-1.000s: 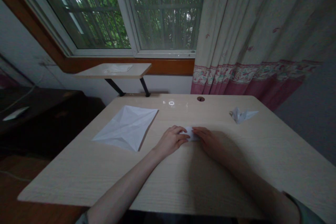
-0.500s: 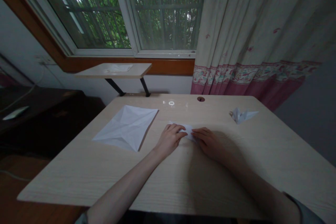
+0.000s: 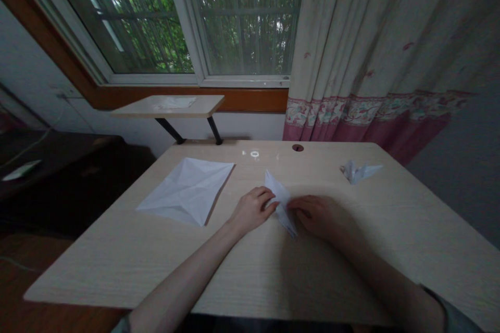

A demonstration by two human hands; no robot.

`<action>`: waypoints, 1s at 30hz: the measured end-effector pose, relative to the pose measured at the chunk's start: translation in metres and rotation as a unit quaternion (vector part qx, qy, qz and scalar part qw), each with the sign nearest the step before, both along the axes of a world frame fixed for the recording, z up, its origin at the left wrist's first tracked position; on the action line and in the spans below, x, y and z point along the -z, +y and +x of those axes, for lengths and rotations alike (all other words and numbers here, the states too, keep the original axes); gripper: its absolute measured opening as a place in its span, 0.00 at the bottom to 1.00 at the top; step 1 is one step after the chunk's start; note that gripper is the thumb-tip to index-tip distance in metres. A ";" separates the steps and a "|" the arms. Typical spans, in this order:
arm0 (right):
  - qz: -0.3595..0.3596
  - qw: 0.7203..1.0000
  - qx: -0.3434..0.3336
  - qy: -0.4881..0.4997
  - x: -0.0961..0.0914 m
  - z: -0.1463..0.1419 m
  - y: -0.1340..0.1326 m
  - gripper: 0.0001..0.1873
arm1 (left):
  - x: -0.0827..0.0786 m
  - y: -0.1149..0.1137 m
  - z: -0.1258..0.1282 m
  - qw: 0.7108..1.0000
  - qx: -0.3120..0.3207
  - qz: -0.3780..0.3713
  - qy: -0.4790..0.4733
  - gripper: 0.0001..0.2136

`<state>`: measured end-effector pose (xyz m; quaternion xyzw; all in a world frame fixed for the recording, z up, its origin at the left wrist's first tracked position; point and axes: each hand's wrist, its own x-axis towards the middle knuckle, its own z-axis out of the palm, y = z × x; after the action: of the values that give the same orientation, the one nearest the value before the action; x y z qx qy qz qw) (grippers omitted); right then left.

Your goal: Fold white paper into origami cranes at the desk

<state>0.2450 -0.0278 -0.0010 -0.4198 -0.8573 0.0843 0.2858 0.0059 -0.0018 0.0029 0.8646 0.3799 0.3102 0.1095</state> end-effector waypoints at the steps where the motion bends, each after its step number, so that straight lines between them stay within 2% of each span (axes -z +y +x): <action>1: -0.006 1.000 -0.002 -0.002 -0.001 0.001 -0.001 0.19 | 0.000 0.000 0.000 1.000 0.002 -0.006 -0.006 0.08; 7: -0.001 1.000 -0.021 -0.002 -0.003 0.002 -0.004 0.18 | 0.002 0.000 0.000 0.998 0.029 -0.042 -0.022 0.13; 14: 0.038 0.999 -0.003 0.023 0.008 0.000 0.003 0.19 | 0.005 0.001 0.000 0.993 0.066 -0.089 -0.046 0.09; 19: 0.059 0.997 -0.019 0.042 0.016 0.001 0.009 0.22 | 0.004 0.001 0.000 0.993 0.084 -0.076 -0.037 0.08; 25: 0.057 0.996 -0.001 0.064 0.020 0.000 0.010 0.21 | 0.005 0.003 -0.002 0.997 0.069 -0.013 0.020 0.09; 30: 0.069 0.996 -0.001 0.065 0.021 -0.002 0.008 0.22 | 0.009 0.006 -0.004 0.997 0.076 -0.030 0.008 0.13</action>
<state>0.2426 -0.0194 -0.0224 -0.3917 -0.8414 0.0523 0.3687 0.0021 0.0040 -0.0057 0.8895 0.3234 0.2828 0.1557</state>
